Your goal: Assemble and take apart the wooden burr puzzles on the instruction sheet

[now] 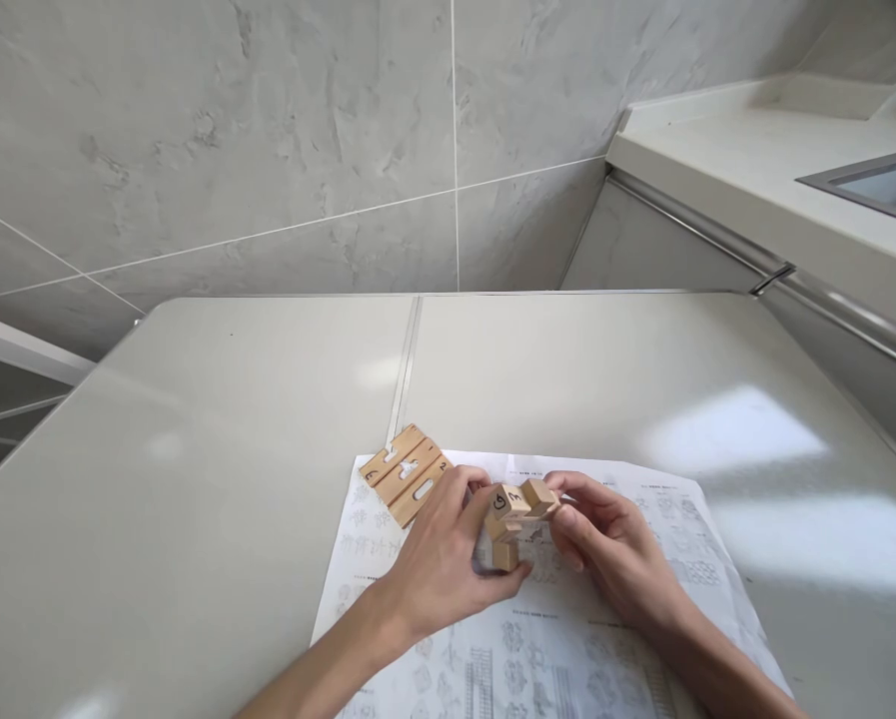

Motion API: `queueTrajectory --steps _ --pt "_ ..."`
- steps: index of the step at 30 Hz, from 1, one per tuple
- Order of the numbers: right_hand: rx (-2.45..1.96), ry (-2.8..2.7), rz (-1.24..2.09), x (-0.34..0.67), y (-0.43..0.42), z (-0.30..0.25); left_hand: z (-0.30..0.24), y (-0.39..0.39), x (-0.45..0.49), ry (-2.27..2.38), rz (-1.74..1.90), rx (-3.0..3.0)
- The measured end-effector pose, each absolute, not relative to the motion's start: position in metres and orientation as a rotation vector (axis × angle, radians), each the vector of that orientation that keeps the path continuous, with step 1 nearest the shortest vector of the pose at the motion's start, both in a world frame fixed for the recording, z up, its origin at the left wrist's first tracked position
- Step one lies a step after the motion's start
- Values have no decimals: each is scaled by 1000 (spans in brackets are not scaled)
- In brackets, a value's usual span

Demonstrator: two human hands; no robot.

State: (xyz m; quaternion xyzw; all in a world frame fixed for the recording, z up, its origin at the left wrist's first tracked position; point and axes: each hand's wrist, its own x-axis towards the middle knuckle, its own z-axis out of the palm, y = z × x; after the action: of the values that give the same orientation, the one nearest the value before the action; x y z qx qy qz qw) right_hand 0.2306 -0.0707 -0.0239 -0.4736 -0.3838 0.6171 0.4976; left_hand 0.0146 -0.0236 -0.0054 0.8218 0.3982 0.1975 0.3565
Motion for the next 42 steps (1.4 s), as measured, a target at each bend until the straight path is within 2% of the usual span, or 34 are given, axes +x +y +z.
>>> queueTrajectory --steps 17,42 --pt "-1155 -841 1528 231 -71 -25 -3 -22 15 958 597 2303" --pt "-1134 -929 1494 230 -69 -19 1 -22 12 851 843 2157"
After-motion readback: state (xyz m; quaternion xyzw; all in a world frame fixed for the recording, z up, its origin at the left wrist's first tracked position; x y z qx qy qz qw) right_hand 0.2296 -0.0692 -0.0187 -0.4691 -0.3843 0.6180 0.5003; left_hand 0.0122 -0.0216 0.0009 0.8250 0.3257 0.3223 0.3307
